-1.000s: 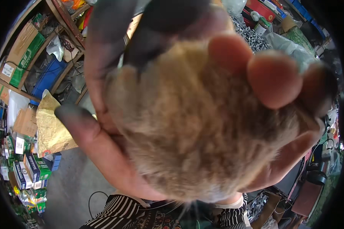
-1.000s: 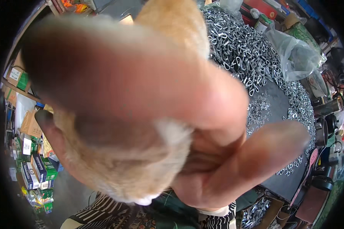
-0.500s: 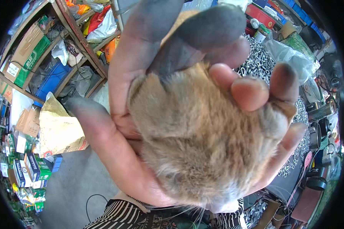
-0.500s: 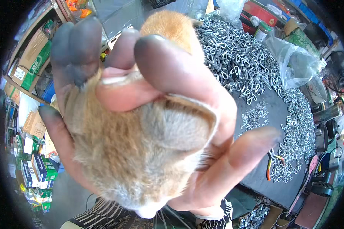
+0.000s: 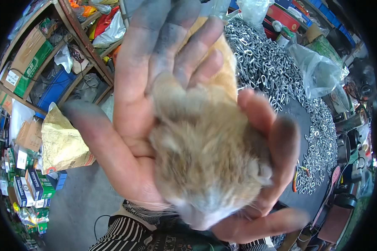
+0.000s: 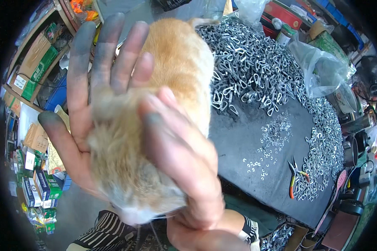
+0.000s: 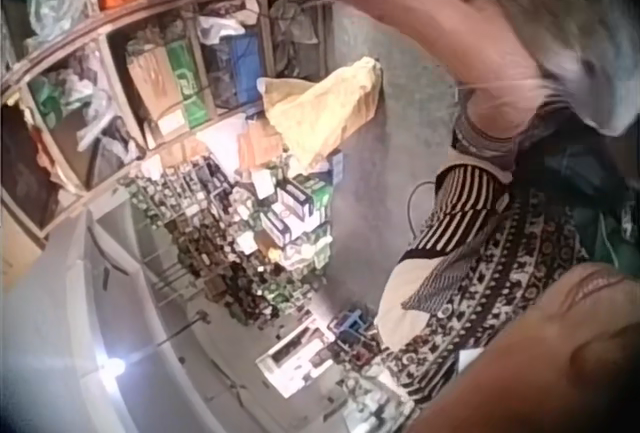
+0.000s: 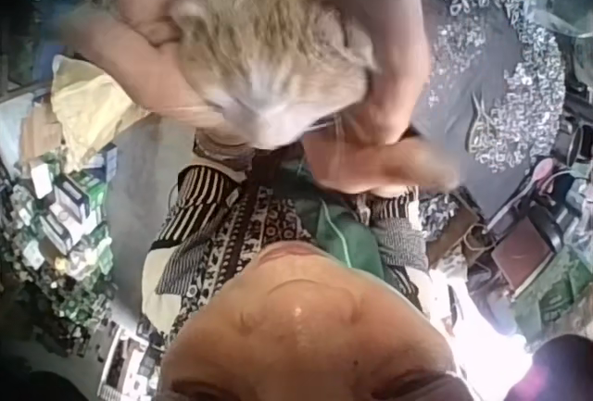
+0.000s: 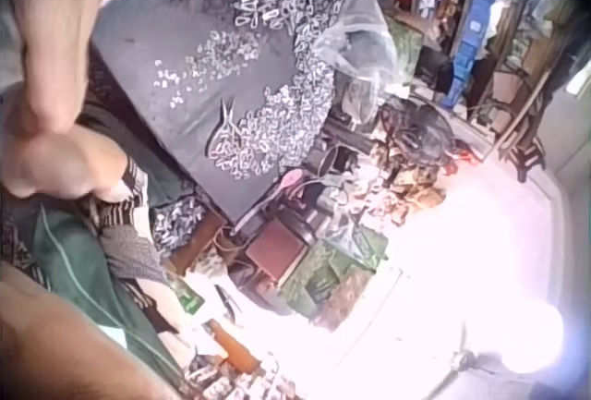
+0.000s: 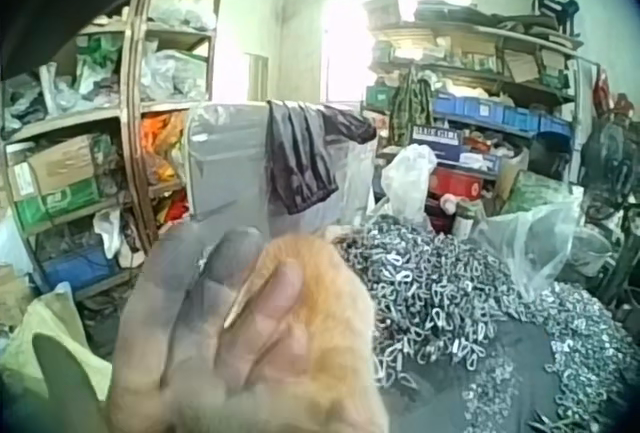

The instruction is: The person pets a cat on the table, then assembles metal clips by picking up small rings with pliers and fastening them onto metal hardware.

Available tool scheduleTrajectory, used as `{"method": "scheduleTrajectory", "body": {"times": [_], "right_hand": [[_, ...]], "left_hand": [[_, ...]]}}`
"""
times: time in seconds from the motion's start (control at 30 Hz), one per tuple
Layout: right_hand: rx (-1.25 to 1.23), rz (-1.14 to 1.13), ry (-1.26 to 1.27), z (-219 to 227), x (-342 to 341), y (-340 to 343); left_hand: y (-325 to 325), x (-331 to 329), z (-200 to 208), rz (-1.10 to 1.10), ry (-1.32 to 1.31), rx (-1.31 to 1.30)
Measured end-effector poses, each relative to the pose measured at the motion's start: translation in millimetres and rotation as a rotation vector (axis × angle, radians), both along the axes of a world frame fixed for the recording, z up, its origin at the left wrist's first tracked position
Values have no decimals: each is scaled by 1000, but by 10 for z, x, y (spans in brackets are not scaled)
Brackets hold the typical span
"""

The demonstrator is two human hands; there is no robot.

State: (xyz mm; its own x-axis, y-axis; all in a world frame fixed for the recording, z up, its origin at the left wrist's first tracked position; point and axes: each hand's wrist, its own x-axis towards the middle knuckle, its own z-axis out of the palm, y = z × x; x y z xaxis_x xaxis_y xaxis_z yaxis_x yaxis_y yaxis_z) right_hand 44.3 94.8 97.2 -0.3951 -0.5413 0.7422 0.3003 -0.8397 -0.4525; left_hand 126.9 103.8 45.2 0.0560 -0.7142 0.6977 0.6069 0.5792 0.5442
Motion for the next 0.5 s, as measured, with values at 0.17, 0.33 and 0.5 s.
{"method": "scheduleTrajectory", "body": {"times": [0.17,0.33,0.5], "right_hand": [[16,27,-70,25,217,-80],[15,-42,-79,258,53,-82],[119,-144,293,-397,-183,-437]], "left_hand": [[-169,174,57,8,-10,61],[-241,-113,360,-119,64,164],[-580,-135,184,-379,464,287]]}}
